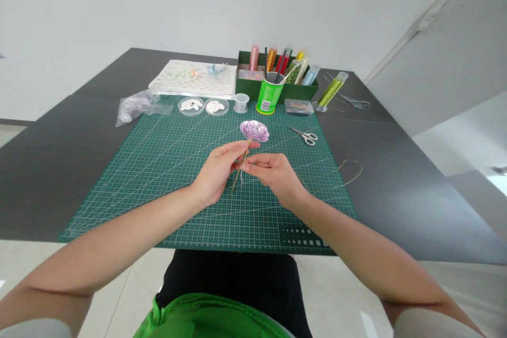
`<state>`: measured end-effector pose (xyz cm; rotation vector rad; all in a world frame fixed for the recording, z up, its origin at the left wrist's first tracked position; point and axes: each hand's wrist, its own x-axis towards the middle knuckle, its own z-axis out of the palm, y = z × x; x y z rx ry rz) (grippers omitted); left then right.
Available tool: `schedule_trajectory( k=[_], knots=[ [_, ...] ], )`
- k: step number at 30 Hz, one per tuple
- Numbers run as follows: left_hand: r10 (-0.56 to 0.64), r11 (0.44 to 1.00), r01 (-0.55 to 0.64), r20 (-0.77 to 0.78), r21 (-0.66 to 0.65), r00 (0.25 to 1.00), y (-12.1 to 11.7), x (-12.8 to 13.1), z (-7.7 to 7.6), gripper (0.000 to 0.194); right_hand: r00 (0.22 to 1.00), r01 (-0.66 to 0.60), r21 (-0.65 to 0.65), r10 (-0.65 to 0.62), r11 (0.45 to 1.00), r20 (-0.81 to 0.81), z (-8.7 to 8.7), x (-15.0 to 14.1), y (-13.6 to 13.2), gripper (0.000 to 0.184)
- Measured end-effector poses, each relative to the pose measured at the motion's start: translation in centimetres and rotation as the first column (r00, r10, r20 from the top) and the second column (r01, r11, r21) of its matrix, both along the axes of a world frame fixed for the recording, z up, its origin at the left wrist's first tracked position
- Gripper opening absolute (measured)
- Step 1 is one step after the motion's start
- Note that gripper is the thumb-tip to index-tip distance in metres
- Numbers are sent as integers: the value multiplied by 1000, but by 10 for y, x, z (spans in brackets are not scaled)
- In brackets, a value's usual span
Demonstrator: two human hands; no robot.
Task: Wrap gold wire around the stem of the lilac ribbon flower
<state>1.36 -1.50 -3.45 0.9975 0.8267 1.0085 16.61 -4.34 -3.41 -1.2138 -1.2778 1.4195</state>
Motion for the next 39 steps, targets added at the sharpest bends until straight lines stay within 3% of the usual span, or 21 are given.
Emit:
schedule_trajectory(
  k=[15,23,31,35,37,39],
  knots=[
    [-47,996,49,-22,77,999,0,1,-6,23,995,3,-33,-6,999,-95,9,0,-1,29],
    [38,986,-21,-101,164,994,7,-3,-1,26,992,2,-54,-9,999,-122,11,3,0,31],
    [-51,988,73,-160,135,986,18,-11,5,32,997,-12,-47,8,999,-76,8,7,2,31],
    [-45,995,55,-120,88,992,20,-11,6,33,999,-29,68,28,997,19,3,10,3,32],
    [-35,998,40,-96,56,995,20,-11,6,33,991,-43,220,13,975,134,0,13,3,28],
    [-30,999,32,-76,31,997,20,-11,5,33,959,-61,422,-64,905,277,-1,16,1,21]
  ],
)
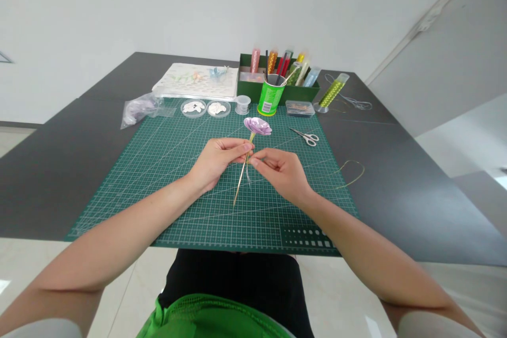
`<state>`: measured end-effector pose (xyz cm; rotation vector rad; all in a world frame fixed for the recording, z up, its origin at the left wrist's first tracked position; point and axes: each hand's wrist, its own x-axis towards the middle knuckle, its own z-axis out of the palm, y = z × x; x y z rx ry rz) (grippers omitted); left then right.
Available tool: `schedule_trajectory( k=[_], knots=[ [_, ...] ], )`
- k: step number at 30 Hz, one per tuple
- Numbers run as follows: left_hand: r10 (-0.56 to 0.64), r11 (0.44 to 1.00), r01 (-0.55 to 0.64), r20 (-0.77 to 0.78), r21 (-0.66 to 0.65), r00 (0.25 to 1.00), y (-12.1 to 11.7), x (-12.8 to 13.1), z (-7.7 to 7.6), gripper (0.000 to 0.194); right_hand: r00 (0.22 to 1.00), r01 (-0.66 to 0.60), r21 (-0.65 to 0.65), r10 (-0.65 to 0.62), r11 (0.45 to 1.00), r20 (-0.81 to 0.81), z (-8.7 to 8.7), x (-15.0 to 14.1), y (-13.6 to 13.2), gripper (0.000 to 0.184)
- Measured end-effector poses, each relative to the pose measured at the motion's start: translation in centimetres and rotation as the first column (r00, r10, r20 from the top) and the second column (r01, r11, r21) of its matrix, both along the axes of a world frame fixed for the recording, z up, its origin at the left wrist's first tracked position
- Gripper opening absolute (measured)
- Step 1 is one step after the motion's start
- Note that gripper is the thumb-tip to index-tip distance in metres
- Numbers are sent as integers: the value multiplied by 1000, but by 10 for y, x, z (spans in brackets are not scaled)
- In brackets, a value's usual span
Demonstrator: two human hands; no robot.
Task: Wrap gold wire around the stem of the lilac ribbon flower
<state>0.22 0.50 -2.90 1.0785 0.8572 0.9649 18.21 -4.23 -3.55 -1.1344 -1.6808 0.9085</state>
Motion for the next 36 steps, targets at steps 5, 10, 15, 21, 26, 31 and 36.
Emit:
schedule_trajectory(
  k=[5,10,15,21,26,31,36],
  knots=[
    [-8,999,10,48,-37,999,-1,-1,0,31,942,-6,590,-193,807,274,-1,6,-6,17],
    [-10,997,16,83,-72,997,-3,-2,2,30,893,-110,781,-283,614,349,2,7,-4,20],
    [-29,995,39,109,-91,994,-7,-1,5,31,864,-154,863,-359,480,354,2,11,0,16],
    [-58,994,68,119,-80,991,-10,0,6,29,853,-176,897,-392,405,344,-6,13,1,15],
    [-52,996,59,105,-60,993,-11,1,7,29,860,-177,877,-364,447,358,-7,14,0,18],
    [-41,999,40,40,6,998,-12,0,9,29,852,-182,698,-244,693,464,-7,21,2,20],
    [-29,999,29,-1,44,1000,-13,2,7,29,869,-181,631,-178,754,462,-8,21,5,17]
  ],
)
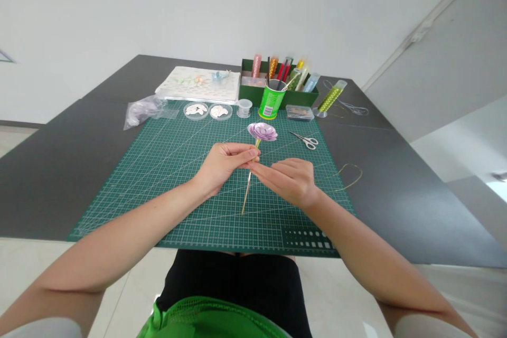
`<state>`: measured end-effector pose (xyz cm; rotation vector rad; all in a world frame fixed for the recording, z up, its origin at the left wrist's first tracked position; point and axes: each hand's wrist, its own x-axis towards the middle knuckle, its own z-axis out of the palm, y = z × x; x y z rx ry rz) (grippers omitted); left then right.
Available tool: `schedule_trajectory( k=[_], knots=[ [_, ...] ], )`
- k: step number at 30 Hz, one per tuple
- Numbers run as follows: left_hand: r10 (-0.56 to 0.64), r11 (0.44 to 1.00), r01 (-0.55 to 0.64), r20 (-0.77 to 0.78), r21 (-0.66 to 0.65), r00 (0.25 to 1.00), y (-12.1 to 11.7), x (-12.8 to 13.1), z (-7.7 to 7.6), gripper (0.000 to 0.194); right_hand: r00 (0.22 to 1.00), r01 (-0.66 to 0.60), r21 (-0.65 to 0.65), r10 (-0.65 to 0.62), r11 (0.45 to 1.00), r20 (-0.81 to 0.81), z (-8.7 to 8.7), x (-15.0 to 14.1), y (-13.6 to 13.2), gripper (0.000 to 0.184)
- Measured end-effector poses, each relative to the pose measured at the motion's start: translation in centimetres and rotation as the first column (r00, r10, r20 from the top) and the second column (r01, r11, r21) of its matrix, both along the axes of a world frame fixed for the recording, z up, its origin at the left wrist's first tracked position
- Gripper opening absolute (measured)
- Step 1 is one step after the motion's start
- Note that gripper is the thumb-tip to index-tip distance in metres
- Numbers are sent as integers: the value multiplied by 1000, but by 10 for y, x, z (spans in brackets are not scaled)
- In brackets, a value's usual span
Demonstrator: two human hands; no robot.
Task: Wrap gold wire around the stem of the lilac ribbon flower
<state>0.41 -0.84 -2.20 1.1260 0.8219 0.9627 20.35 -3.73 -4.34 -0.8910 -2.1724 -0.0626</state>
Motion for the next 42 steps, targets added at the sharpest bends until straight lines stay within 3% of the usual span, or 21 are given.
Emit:
schedule_trajectory(
  k=[5,8,11,14,16,21,31,38,42],
  knots=[
    [-2,1000,2,1,28,1000,-1,1,-3,28,965,51,-157,-89,986,-248,1,-19,-9,18],
    [11,999,-12,13,43,1000,-1,1,-6,28,849,50,-356,-227,933,-477,2,-33,-15,18],
    [53,996,-54,10,78,999,0,2,-9,28,708,-72,-559,-352,826,-612,5,-42,-15,25],
    [103,987,-98,-26,129,994,-1,3,-12,27,604,-235,-666,-430,708,-671,8,-43,-11,35],
    [125,980,-117,-40,158,991,-2,4,-14,27,572,-303,-689,-453,658,-684,10,-42,-8,39],
    [150,969,-127,-92,212,984,-3,4,-13,23,591,-321,-742,-488,588,-642,15,-35,-5,39],
    [118,956,-77,-132,284,984,0,1,-12,24,632,-322,-767,-478,555,-610,26,-26,-5,41],
    [85,969,-46,-150,245,985,0,1,-13,32,661,-248,-733,-443,633,-606,22,-25,-7,44],
    [80,975,-54,-113,214,990,-1,3,-14,32,662,-257,-727,-431,637,-613,21,-25,-7,40]
  ],
)
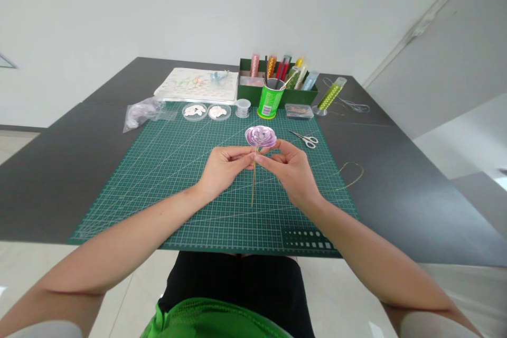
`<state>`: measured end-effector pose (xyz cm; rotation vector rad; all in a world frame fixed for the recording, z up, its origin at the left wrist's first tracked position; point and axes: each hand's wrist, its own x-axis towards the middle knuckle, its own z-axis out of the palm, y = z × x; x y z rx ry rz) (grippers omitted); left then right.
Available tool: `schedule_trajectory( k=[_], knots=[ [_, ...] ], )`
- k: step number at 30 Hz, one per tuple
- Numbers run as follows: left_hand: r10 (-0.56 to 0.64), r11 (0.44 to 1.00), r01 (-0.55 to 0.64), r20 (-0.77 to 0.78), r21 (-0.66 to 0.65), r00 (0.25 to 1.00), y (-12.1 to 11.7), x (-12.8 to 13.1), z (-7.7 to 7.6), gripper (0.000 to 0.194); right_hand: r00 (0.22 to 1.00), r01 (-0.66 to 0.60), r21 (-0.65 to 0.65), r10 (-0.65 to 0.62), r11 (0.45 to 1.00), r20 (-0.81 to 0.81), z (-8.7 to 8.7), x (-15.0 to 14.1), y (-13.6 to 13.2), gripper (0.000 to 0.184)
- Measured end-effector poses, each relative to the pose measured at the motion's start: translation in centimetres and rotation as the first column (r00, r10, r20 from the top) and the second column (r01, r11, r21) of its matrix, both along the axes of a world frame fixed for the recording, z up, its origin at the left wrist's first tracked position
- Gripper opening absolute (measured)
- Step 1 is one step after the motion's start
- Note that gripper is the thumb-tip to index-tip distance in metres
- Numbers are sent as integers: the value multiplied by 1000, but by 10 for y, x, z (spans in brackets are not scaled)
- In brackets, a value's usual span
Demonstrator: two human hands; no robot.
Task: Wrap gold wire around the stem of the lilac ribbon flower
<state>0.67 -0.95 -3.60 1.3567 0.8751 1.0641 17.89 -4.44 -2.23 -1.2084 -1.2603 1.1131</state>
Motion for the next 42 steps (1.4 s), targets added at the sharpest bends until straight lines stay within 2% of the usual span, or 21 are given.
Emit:
schedule_trajectory(
  k=[7,14,19,23,28,33,42],
  knots=[
    [4,1000,-4,20,-28,1000,-3,2,4,23,998,-45,0,45,999,37,3,3,1,38],
    [-20,997,23,33,-75,999,-2,3,3,31,989,-131,15,129,991,72,11,9,-1,33],
    [-34,997,37,56,-71,998,-4,3,4,32,959,-54,76,30,996,283,16,11,-2,37],
    [-47,999,46,-10,-18,999,-5,3,3,35,944,-22,97,-11,995,330,16,14,-1,28],
    [-59,994,65,-71,83,996,-5,1,1,28,970,-28,55,13,998,242,12,16,1,30],
    [-69,977,92,-122,193,990,-5,-1,4,16,990,15,90,-27,996,137,6,13,3,29],
    [-76,959,114,-153,258,985,-3,-1,3,17,992,109,124,-117,986,51,1,6,2,26]
  ],
)
